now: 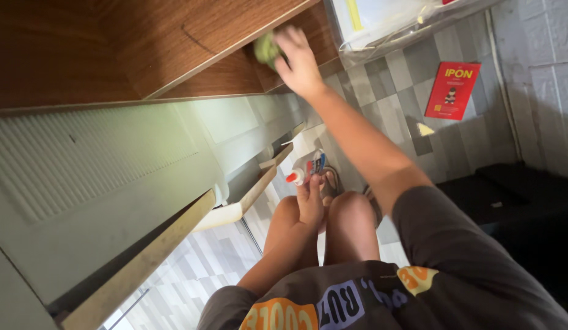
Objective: The person organizes a bookshelf by removing items, wiping shelves with a cloth, and placing items back in an orderly manner. They handle books, a calculator, a tape roll, and a small container, moving them between the shelf and a nearby table.
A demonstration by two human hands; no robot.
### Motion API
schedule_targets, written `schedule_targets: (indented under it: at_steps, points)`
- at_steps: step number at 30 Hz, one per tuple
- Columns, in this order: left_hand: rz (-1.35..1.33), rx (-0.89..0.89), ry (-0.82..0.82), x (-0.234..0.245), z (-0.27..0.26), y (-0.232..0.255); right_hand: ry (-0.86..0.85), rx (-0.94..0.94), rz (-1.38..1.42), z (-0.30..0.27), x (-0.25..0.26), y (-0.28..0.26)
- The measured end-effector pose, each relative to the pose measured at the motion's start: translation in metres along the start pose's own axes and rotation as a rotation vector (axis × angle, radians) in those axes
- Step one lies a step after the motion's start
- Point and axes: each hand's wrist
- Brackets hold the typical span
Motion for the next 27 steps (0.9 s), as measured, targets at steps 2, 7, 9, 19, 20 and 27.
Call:
schedule_targets:
  at_steps: [2,7,9,19,20,27]
  points:
    - [-0.141,0.178,-0.061,-0.001,-0.006,0.003,0.131,0.041,0.068,0.028,-0.029,-0.002]
    - [-0.29,0.114,-0.16,-0.003,-0.013,0.014,-0.011,-0.068,-0.202,0.043,-0.066,-0.013]
    - [-0.308,0.083,-0.172,-0.004,-0.013,0.015,-0.038,-0.087,-0.287,0.032,-0.068,-0.013]
    - [-0.051,-0.194,-0.216,0.002,-0.042,0.044,-0.221,0.0,-0.714,-0.028,-0.003,0.057]
    - [-0.018,-0.191,-0.201,0.001,-0.048,0.051,-0.213,-0.016,-0.776,-0.029,-0.006,0.059]
    - [-0.005,-0.115,-0.237,0.005,-0.085,0.122,-0.37,-0.279,-0.187,-0.162,0.046,-0.051]
Point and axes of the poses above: each hand's wrist, its own z-axis towards the middle knuckle, its own x-axis out of the back of the hand, y = z × x, and after that the axes turned 12 degrees about z, right-handed
